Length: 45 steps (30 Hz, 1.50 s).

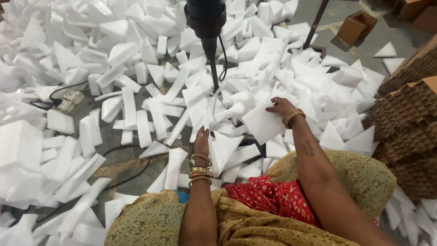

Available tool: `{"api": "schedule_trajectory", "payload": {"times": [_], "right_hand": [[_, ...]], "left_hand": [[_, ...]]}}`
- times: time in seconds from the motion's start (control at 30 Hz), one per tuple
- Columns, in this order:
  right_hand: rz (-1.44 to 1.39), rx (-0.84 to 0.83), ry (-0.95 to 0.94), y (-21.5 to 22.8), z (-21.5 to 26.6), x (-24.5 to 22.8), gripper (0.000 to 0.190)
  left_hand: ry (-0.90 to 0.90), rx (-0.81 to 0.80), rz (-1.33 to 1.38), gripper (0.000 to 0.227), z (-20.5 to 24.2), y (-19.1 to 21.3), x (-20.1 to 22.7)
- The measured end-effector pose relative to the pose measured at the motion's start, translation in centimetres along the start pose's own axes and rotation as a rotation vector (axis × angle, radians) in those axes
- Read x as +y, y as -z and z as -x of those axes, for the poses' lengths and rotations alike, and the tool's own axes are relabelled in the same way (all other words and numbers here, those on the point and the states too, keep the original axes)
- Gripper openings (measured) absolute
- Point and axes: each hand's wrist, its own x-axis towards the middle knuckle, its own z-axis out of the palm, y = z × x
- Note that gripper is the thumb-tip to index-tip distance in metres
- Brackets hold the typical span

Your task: The person sits on the floor and uses a vertical wire-cutting machine to slice white foam blocks into smaller pieces. They repeatedly pick up foam blocks, position them under the wire, and push them through to cut them, then place the cut pieces aside.

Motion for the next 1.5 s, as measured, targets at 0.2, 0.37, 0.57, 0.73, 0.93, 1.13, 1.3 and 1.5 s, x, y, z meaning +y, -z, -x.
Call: {"api": "schedule_trajectory", "payload": {"times": [0.2,0.37,0.57,0.73,0.93,1.13,1.3,1.5], "right_hand": [[-0.267,-0.015,-0.036,-0.6,1.0,0.1,0.068],[0.791,-0.457,0.098,-2.3,1.2,3.3,0.051],[0.971,-0.501,-0.403,-3.3,1.3,6.6,0.045],[0.551,0.073,-0.376,-4.5,1.7,7.5,0.052],[0.603,-0.166,-0.284,-8.7,2.1,6.4,0.071],[0.62,-0.433,-0.496,-9.5,4.2,5.7,0.085],[0.299,-0.558,-0.423,-7.7,4.1,6.2,0.105],[0.963,-0.565,-0.235,-4.0,3.8,3.4,0.063]], "left_hand": [[0.014,-0.039,-0.079,0.06,0.5,-0.4,0.0],[0.022,-0.026,-0.097,0.062,0.3,-0.7,-0.5],[-0.002,-0.051,-0.105,0.062,-0.3,-0.8,-1.6],[0.021,-0.073,-0.157,0.063,-0.1,-0.7,-2.6],[0.049,-0.097,-0.306,0.062,0.3,-0.9,-3.0],[0.134,-0.108,-0.291,0.063,0.6,-0.6,-4.6],[-0.009,-0.089,-0.205,0.065,-0.2,-0.9,-6.7],[0.096,-0.015,-0.286,0.066,0.3,-1.7,-7.2]]}}
